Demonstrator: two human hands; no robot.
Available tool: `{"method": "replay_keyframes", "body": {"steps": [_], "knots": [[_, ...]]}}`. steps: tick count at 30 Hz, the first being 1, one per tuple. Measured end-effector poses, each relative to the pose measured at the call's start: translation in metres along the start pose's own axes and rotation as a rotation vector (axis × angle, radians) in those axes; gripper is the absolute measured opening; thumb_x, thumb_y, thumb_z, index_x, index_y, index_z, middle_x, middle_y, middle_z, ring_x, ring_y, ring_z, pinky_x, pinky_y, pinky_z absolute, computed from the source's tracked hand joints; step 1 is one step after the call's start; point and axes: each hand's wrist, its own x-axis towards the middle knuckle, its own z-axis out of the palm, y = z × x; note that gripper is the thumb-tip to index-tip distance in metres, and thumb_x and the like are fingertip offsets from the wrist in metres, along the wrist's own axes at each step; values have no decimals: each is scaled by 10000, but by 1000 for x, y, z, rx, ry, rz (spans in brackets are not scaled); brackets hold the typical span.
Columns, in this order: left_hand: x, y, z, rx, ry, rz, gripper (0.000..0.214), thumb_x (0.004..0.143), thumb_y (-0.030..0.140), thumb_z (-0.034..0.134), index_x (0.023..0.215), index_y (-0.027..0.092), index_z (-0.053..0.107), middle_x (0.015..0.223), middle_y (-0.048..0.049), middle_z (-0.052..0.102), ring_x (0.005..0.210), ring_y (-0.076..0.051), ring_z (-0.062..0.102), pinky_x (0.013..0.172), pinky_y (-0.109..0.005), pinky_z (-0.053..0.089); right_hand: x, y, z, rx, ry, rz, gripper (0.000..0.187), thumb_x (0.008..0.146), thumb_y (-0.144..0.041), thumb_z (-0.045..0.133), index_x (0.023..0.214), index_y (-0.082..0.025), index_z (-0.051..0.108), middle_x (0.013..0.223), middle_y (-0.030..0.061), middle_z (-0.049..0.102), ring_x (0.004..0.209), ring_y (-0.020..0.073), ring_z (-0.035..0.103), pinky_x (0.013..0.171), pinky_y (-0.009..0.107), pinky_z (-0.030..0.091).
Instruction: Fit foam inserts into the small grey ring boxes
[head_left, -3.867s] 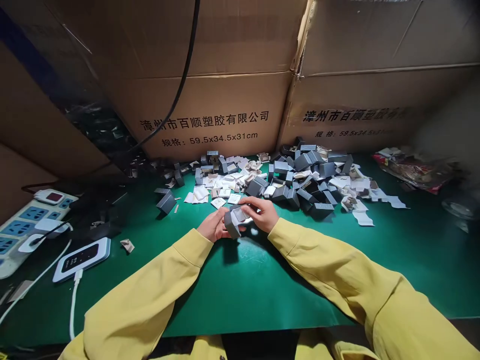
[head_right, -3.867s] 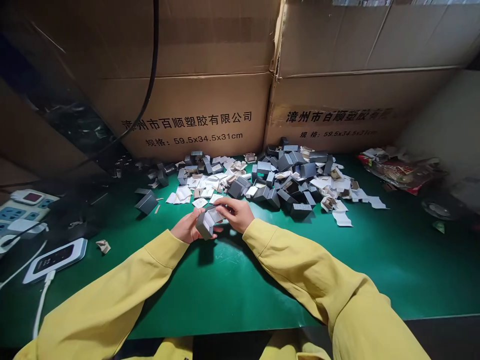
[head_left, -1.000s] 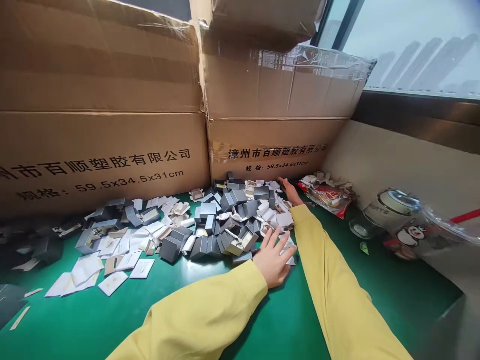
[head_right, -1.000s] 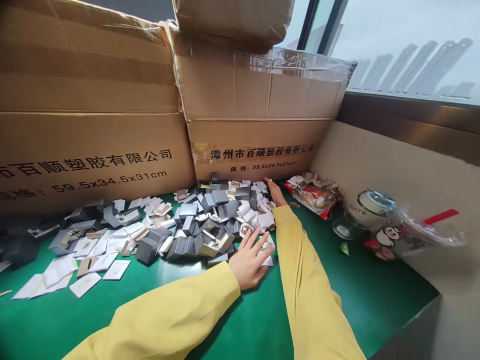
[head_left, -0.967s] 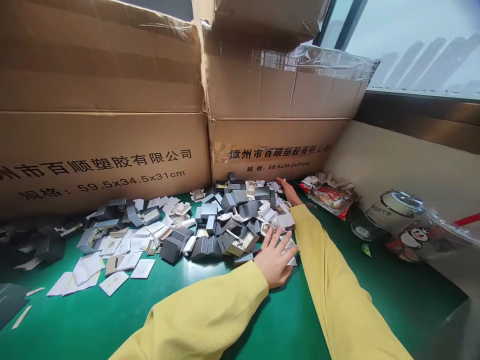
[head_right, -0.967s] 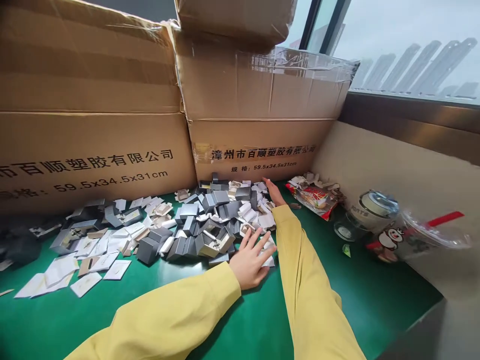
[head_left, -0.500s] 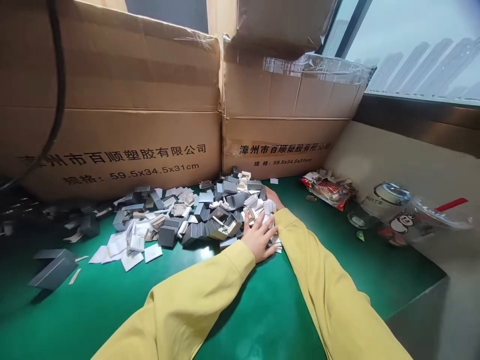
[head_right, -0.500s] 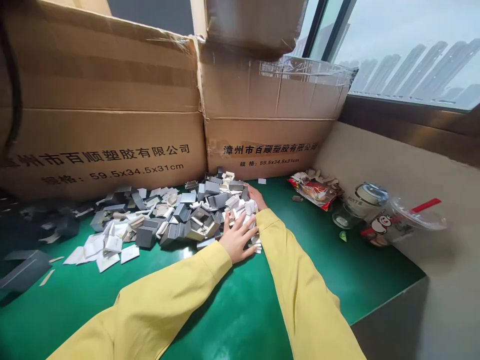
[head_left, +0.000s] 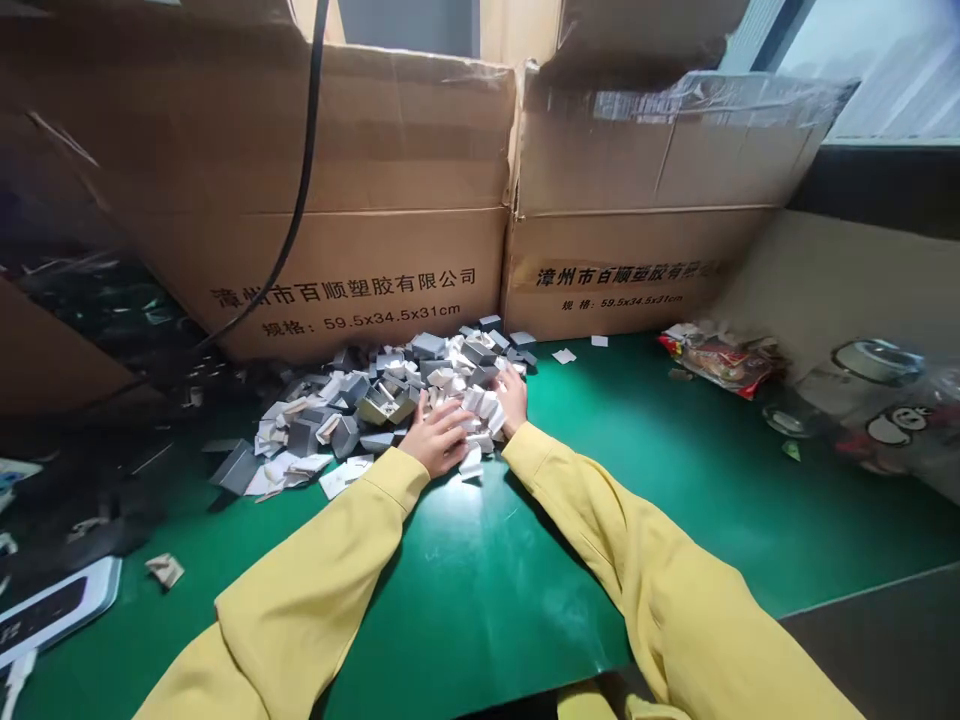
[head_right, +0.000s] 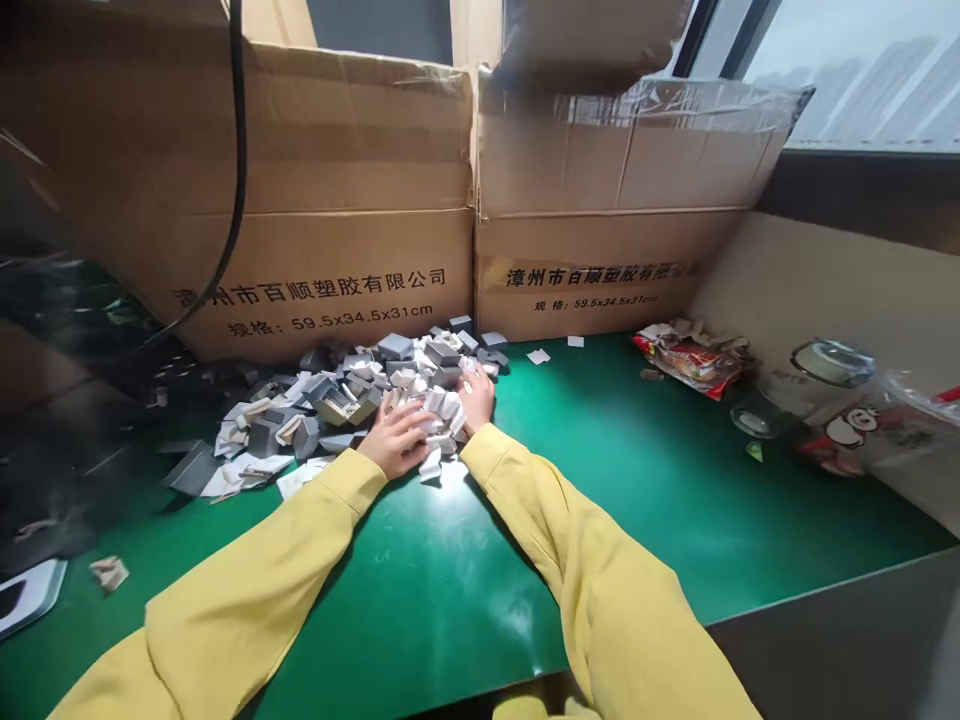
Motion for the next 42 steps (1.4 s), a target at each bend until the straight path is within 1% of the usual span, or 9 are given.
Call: {"method": "replay_keyframes", "body": {"steps": [3, 7, 12, 15, 22, 27, 33, 38, 42], "knots": [[-24, -16, -14, 60, 25, -47, 115, 780, 258, 538, 693, 210, 596, 1121, -37, 627, 1186, -237, 451, 1088, -506, 190, -14, -18, 13, 75, 53, 74, 275, 788, -268, 480, 1025, -177, 588, 1241, 80, 528, 1179, 202, 450, 1011, 394, 343], [-45, -29, -25, 201, 186, -230, 91, 762, 216, 540, 681, 203, 578, 1160, -64, 593, 1209, -276, 412, 1061, -574, 166, -23, -31, 13, 271, 45, 125, 509, 731, -284, 564, 1216, -174, 456, 1234, 88, 534, 1112, 186, 508, 964, 341, 407], [-50, -32, -28, 225, 288, -441, 120, 766, 300, 524, 722, 189, 538, 1120, -95, 598, 1214, -314, 397, 1045, -595, 144, -29, -35, 4, 137, -146, -99, 398, 743, -253, 534, 1135, -185, 545, 1203, 65, 568, 1111, 201, 510, 982, 352, 388], [-47, -26, -28, 180, 352, -492, 190, 801, 361, 451, 757, 186, 510, 1057, -110, 605, 1227, -297, 397, 1060, -563, 133, -32, -34, -7, -82, -223, -230, 290, 772, -277, 518, 1029, -190, 618, 1100, 64, 628, 1053, 231, 529, 949, 387, 403], [-44, 13, -33, -2, 430, -497, 327, 881, 415, 285, 1001, 181, 480, 1211, -142, 510, 1292, -268, 326, 1073, -526, 160, -35, -22, -44, -172, -129, -174, 246, 800, -273, 461, 928, -200, 659, 995, 50, 673, 949, 219, 570, 868, 379, 451], [-48, 52, -41, -86, 342, -257, 367, 844, 476, 337, 1065, 207, 455, 1250, -134, 479, 1289, -299, 322, 1059, -575, 169, -43, -23, -63, -76, -65, -68, 278, 795, -303, 460, 971, -200, 650, 990, 48, 666, 863, 190, 593, 769, 334, 499], [-44, 84, -38, -100, 187, 67, 295, 801, 444, 489, 1021, 252, 531, 1203, -72, 554, 1206, -238, 437, 1078, -511, 213, -57, -35, -72, 7, -119, -182, 271, 782, -262, 476, 985, -205, 645, 1006, 34, 657, 857, 175, 603, 821, 328, 489], [-38, 68, -30, 37, 22, -222, 307, 798, 384, 537, 1057, 220, 564, 1339, -115, 439, 1297, -280, 310, 1090, -511, 160, -65, -42, -72, -54, -189, -287, 227, 784, -208, 471, 891, -239, 669, 943, 18, 679, 914, 195, 582, 854, 362, 473], [-40, 47, -28, 132, 15, -376, 377, 766, 392, 584, 1098, 217, 551, 1381, -140, 379, 1312, -315, 274, 1074, -553, 141, -64, -41, -72, -124, -165, -376, 204, 770, -164, 489, 819, -234, 675, 941, 23, 688, 971, 222, 535, 890, 419, 441]]}}
